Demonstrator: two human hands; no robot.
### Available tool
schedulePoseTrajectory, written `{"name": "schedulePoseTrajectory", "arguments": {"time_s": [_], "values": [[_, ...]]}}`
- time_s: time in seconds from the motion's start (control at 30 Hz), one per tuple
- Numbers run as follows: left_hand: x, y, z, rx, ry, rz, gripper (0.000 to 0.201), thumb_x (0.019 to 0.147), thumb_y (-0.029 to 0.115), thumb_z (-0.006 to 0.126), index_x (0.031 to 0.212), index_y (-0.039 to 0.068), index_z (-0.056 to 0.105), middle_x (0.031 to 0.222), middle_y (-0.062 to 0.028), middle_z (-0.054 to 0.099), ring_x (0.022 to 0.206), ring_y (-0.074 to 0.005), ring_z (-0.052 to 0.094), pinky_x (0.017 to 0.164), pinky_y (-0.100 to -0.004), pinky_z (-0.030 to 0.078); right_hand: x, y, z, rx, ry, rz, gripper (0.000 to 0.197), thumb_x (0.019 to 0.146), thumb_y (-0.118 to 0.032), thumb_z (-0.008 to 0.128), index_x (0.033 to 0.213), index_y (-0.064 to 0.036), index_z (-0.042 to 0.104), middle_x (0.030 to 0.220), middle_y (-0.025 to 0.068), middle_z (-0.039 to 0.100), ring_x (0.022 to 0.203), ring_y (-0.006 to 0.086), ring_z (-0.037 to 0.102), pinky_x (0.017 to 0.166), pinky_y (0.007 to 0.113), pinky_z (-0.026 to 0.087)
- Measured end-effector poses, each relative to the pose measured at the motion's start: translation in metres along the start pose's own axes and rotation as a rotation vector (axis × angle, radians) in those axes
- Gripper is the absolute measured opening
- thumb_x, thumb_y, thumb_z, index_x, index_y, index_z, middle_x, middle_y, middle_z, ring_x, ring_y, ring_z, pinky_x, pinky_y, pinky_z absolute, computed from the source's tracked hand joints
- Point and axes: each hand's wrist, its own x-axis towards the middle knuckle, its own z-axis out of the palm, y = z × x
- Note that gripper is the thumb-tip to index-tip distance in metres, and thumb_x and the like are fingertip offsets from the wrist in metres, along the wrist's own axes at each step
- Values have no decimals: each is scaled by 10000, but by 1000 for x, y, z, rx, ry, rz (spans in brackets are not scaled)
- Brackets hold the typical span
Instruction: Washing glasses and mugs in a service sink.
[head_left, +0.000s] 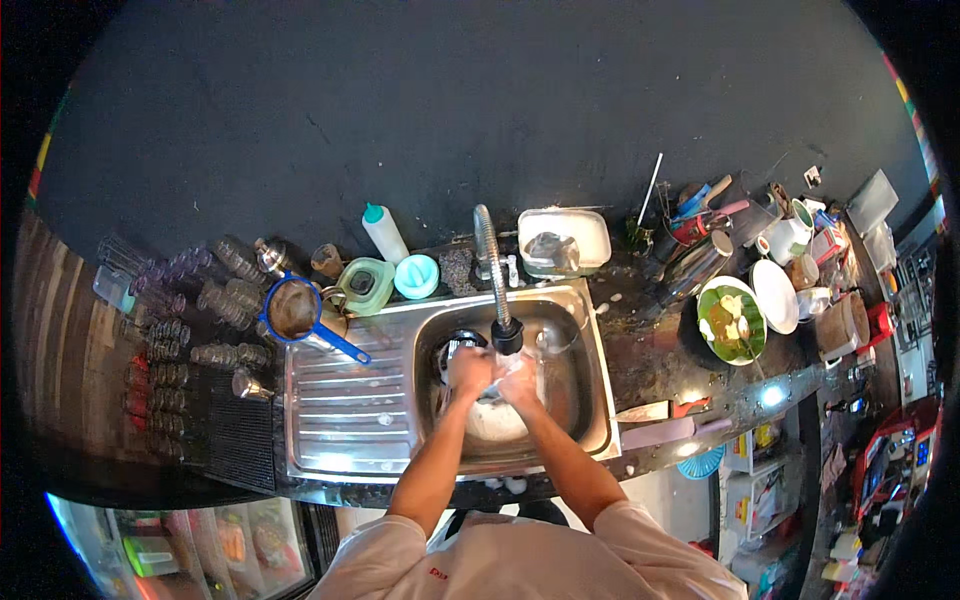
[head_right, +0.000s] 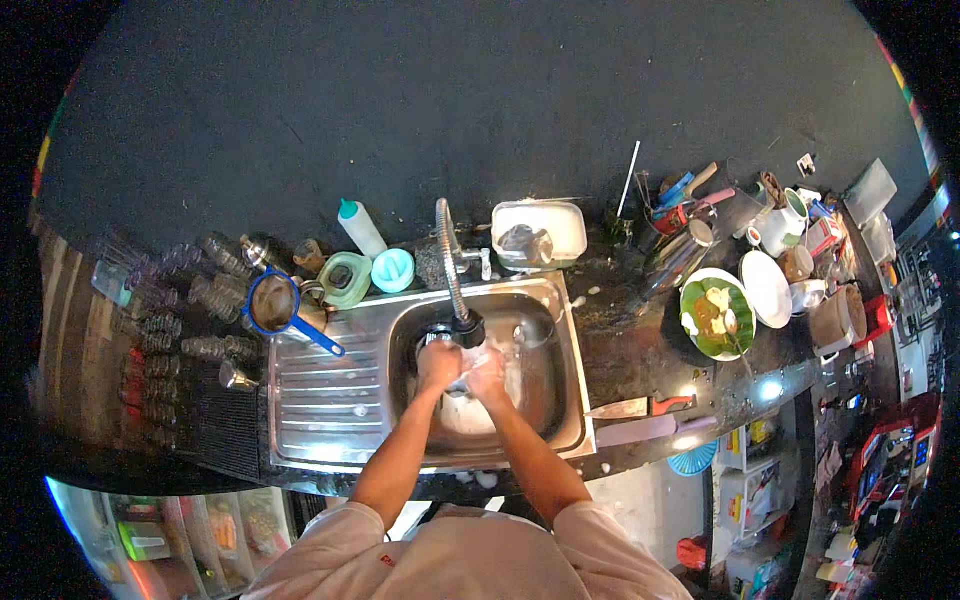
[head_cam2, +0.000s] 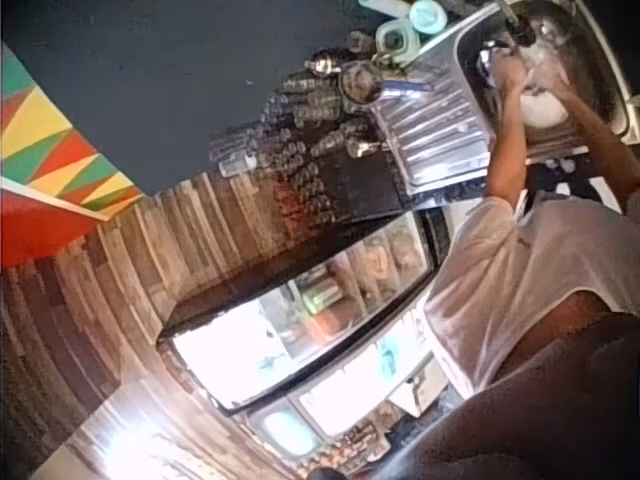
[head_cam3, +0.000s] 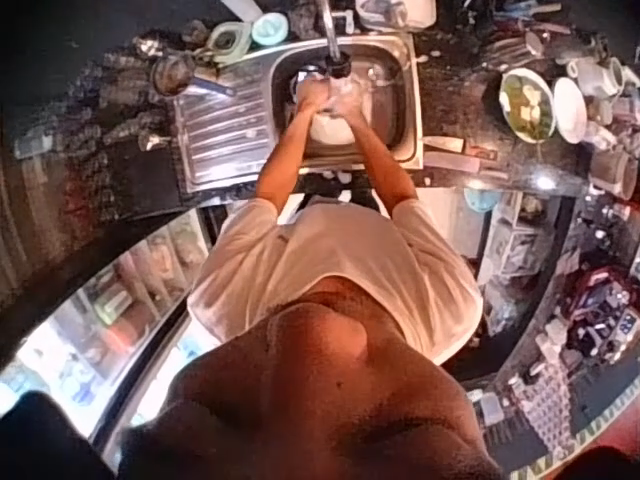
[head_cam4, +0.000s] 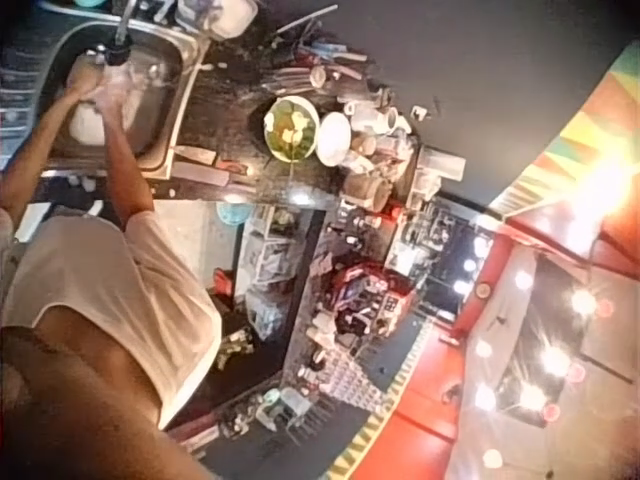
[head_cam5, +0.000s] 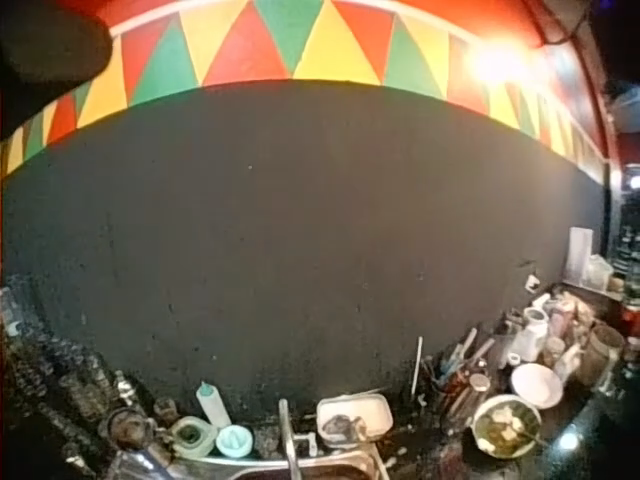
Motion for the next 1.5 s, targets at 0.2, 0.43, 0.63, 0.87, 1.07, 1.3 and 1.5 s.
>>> {"name": "schedulePoseTrajectory", "arguments": {"time_s": [0.2,0.43,0.63,0.87,1.07,1.3,1.5], "values": [[-22,-31,9,-463,221,-258,287,692,255,548,604,-15,593,601,-214,577,613,-366,589,542,-414,436,35,-82,-6,395,-90,491,173,730,-63,597,598,-86,488,501,16,479,400,112,423,371,276,325],[-29,-35,28,-747,275,-343,283,713,219,585,601,-40,575,526,-115,569,507,-171,543,515,-348,408,52,-45,-16,830,-369,1166,176,754,-210,622,665,-127,495,482,0,430,358,120,391,318,253,280],[-51,-43,4,-737,425,-450,309,713,222,566,557,-45,546,503,-95,541,484,-164,515,500,-343,389,36,-64,48,912,39,1037,143,749,-132,622,670,-122,503,533,16,479,416,156,467,344,296,346],[-51,-56,44,-545,608,-650,358,691,280,574,565,-55,554,556,-134,574,542,-263,550,577,-377,424,40,-26,30,-302,-583,150,231,800,-280,583,878,-63,604,781,69,618,733,165,591,660,340,470],[-39,35,30,-949,365,-856,351,706,277,565,628,-65,567,656,-136,599,594,-237,551,574,-376,413,32,-3,-81,884,-549,860,335,753,-268,623,1012,-64,558,998,46,585,945,192,539,825,330,406],[-24,106,24,46,343,169,184,797,202,453,782,52,561,589,-196,560,603,-380,559,541,-464,437,34,-1,-121,1415,-305,1089,396,779,-339,572,1074,-81,519,1026,75,583,945,215,550,837,360,414],[-36,70,0,128,174,286,206,825,190,454,943,58,559,600,-179,574,549,-301,568,514,-396,452,44,-19,-96,1469,-308,1115,426,803,-412,504,1125,-133,488,1013,63,591,964,227,544,852,395,411]]}}
